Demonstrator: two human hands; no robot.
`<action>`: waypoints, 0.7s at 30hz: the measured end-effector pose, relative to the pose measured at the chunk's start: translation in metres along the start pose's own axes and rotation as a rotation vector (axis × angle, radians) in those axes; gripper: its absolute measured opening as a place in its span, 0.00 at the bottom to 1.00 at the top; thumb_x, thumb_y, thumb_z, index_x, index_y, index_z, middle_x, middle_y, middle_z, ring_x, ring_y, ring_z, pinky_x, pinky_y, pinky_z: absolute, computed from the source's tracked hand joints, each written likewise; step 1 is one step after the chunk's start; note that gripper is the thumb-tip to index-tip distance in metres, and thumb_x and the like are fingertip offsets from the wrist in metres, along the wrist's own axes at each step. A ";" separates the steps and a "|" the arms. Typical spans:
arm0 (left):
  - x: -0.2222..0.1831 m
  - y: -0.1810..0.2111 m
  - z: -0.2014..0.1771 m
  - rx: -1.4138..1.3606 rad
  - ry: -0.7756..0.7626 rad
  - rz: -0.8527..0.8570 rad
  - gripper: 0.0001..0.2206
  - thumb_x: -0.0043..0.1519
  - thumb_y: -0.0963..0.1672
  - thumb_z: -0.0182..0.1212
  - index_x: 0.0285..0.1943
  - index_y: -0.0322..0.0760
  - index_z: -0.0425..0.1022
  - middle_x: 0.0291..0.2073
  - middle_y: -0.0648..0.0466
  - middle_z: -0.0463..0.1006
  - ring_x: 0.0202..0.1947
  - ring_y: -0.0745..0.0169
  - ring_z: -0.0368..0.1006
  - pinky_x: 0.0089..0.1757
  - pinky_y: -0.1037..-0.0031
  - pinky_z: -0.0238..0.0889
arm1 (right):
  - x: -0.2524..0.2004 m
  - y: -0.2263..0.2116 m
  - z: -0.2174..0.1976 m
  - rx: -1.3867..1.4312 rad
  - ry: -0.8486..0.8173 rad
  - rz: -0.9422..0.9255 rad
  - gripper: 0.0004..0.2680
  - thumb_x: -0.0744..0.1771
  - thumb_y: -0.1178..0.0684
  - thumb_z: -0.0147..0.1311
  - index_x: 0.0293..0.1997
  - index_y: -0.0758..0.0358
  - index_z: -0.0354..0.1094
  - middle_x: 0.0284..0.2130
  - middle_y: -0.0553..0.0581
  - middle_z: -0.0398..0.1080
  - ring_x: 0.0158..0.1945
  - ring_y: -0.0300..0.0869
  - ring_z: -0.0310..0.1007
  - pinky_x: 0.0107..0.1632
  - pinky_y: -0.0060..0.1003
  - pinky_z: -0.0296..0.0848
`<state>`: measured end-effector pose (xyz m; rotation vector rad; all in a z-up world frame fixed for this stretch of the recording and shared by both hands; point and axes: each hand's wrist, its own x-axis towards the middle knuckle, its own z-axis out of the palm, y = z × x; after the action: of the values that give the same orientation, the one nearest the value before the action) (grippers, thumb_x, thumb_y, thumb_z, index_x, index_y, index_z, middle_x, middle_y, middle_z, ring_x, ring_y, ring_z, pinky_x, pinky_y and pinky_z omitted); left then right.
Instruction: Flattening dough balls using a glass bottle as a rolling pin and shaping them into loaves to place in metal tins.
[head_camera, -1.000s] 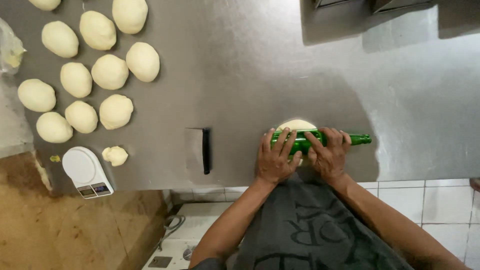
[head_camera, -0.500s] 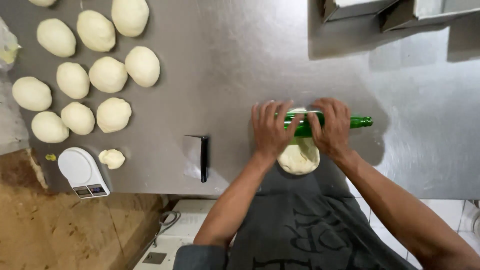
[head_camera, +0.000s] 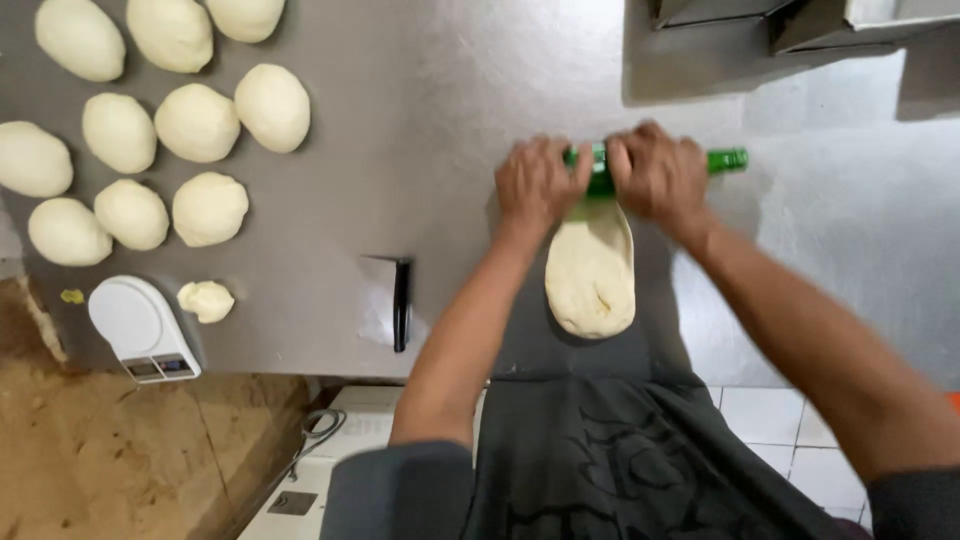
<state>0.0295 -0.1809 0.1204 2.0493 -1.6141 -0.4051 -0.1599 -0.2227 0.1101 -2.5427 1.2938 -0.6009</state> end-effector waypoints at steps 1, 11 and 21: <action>0.013 0.001 -0.003 0.047 -0.134 -0.069 0.19 0.63 0.56 0.56 0.40 0.41 0.84 0.39 0.48 0.84 0.43 0.44 0.80 0.45 0.55 0.73 | 0.004 0.009 0.005 -0.004 -0.076 0.039 0.07 0.72 0.49 0.54 0.53 0.53 0.76 0.45 0.55 0.76 0.40 0.48 0.75 0.44 0.49 0.71; -0.100 0.016 -0.031 0.272 0.166 0.249 0.30 0.60 0.60 0.49 0.59 0.40 0.79 0.64 0.37 0.73 0.66 0.35 0.64 0.60 0.40 0.51 | -0.146 -0.064 -0.039 -0.021 -0.149 0.162 0.11 0.68 0.43 0.57 0.54 0.49 0.77 0.51 0.55 0.74 0.41 0.50 0.75 0.44 0.47 0.74; -0.254 -0.001 -0.034 -0.209 -0.172 0.210 0.22 0.71 0.51 0.62 0.67 0.31 0.73 0.66 0.44 0.70 0.70 0.39 0.65 0.73 0.48 0.53 | -0.214 -0.118 -0.072 -0.029 -0.291 0.121 0.28 0.58 0.35 0.65 0.65 0.45 0.67 0.53 0.60 0.70 0.46 0.54 0.75 0.45 0.51 0.73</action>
<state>-0.0169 0.0714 0.1301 1.7115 -1.7837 -0.6582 -0.2205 0.0190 0.1642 -2.4376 1.3442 -0.1800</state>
